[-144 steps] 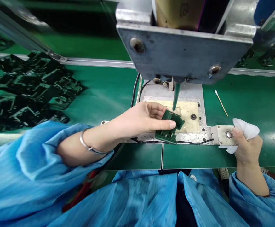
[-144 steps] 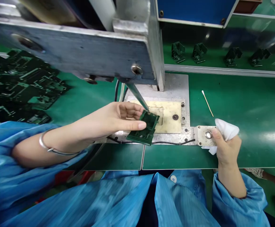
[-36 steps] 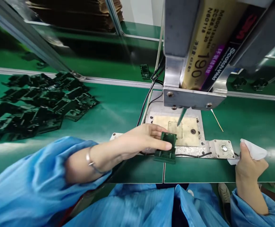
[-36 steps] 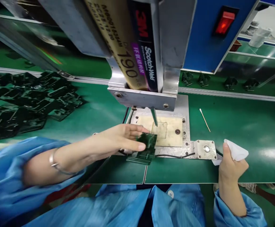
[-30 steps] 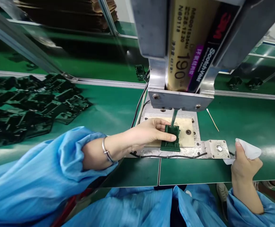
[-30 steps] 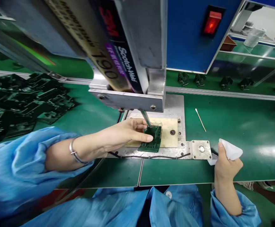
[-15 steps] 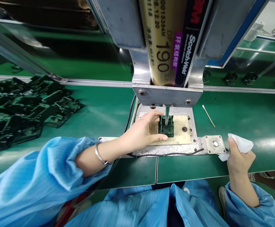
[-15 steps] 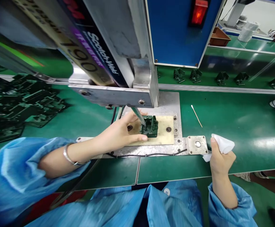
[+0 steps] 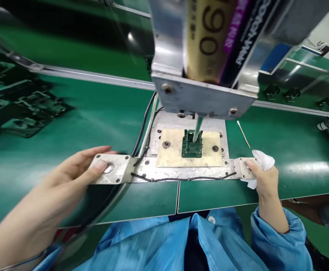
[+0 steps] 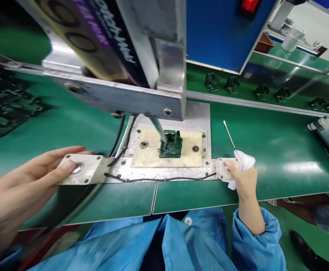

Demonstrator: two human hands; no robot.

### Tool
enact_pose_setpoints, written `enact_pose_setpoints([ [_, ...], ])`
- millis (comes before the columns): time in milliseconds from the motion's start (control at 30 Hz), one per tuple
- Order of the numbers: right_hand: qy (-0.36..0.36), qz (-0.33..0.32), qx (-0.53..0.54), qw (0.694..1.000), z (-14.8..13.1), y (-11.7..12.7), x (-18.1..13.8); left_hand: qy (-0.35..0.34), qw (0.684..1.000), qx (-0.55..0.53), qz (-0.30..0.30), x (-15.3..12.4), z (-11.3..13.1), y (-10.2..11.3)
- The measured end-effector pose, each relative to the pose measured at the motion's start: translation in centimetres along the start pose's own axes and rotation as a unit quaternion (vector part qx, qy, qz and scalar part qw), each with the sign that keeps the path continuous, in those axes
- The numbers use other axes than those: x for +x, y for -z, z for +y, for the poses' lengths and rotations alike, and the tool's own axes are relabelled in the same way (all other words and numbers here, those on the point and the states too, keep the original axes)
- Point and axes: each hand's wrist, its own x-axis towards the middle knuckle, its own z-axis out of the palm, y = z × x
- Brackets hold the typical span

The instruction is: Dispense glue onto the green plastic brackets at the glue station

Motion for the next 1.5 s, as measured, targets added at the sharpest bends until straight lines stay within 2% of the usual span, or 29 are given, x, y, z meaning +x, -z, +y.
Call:
enact_pose_setpoints([
  [67,-0.002,0.006,0.011,1.000,0.2,0.2,0.1,0.065,0.997,-0.040,0.002,-1.2,1.3,-1.2],
  [133,0.000,0.017,0.017,1.000,0.4,0.2,0.1,0.079,0.996,-0.049,0.012,-1.6,2.2,-1.8],
  [300,0.051,0.051,0.021,0.997,1.0,0.0,0.2,0.055,0.996,-0.061,0.028,-1.0,1.0,-2.0],
  [467,0.049,0.063,0.034,0.996,1.5,-0.1,0.4,0.020,0.996,-0.055,0.069,-1.3,-0.4,-2.8],
  [933,0.046,0.082,0.039,0.995,0.9,-0.4,0.1,-0.002,0.997,-0.050,0.065,-1.1,-0.7,-2.8],
  [1500,0.057,0.066,0.039,0.995,1.1,-0.3,0.0,0.000,0.997,-0.038,0.066,-1.4,-0.4,-2.8],
])
